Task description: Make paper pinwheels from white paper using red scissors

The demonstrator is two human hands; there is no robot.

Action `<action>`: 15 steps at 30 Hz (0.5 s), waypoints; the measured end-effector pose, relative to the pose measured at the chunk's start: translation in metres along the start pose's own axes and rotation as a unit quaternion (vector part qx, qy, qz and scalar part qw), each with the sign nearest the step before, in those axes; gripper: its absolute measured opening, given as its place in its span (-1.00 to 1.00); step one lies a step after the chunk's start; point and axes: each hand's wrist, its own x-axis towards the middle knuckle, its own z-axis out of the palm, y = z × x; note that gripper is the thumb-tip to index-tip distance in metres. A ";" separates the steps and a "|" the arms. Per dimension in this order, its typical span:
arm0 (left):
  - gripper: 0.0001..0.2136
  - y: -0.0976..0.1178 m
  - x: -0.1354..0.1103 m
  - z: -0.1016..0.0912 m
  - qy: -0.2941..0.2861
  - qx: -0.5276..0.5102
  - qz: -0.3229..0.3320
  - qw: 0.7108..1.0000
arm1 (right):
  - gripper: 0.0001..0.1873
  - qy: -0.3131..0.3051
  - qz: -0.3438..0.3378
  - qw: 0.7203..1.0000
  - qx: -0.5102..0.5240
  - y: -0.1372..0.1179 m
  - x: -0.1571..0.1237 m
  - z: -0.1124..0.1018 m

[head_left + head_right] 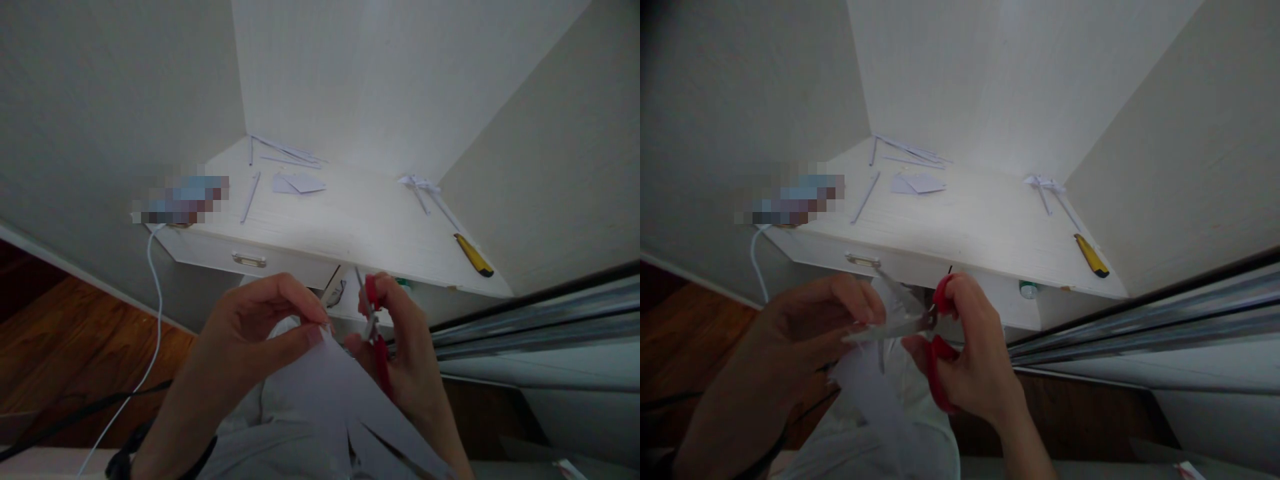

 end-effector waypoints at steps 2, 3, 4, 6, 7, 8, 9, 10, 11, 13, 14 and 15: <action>-0.89 -0.002 0.000 -0.002 -0.012 -0.020 -0.010 1.000 | -0.68 -0.018 -0.023 0.999 -0.043 0.000 0.002 -0.003; -0.90 -0.003 -0.001 -0.002 -0.014 -0.029 -0.020 0.999 | -0.64 -0.027 -0.034 0.997 -0.061 0.000 0.003 -0.004; -0.91 -0.003 -0.001 -0.001 -0.016 -0.037 -0.027 0.999 | -0.61 -0.035 -0.043 0.995 -0.077 0.000 0.004 -0.005; -0.92 -0.002 0.000 0.002 -0.016 -0.045 -0.037 0.998 | -0.58 -0.043 -0.058 0.992 -0.101 0.001 0.004 -0.006; -0.92 -0.001 0.000 0.003 -0.009 -0.048 -0.040 0.998 | -0.58 -0.044 -0.063 0.991 -0.108 0.001 0.004 -0.006; -0.91 -0.001 0.001 0.005 -0.002 -0.051 -0.042 0.998 | -0.57 -0.043 -0.066 0.990 -0.114 0.002 0.004 -0.006; -0.90 0.000 0.001 0.006 0.007 -0.054 -0.045 0.998 | -0.57 -0.042 -0.067 0.990 -0.119 0.002 0.004 -0.006; -0.88 0.000 0.001 0.007 0.015 -0.054 -0.050 0.997 | -0.57 -0.040 -0.066 0.989 -0.122 0.002 0.004 -0.005; -0.86 0.000 0.002 0.007 0.021 -0.053 -0.054 0.997 | -0.57 -0.040 -0.064 0.989 -0.124 0.001 0.003 -0.004; -0.83 -0.001 0.002 0.006 0.013 -0.047 -0.054 0.997 | -0.58 -0.038 -0.061 0.990 -0.124 0.001 0.003 -0.003; -0.84 -0.002 0.002 0.005 0.002 -0.046 -0.049 0.998 | -0.59 -0.037 -0.059 0.990 -0.125 0.001 0.002 -0.002; -0.85 -0.004 0.002 0.004 -0.007 -0.048 -0.047 0.998 | -0.60 -0.037 -0.057 0.990 -0.127 0.000 0.002 -0.002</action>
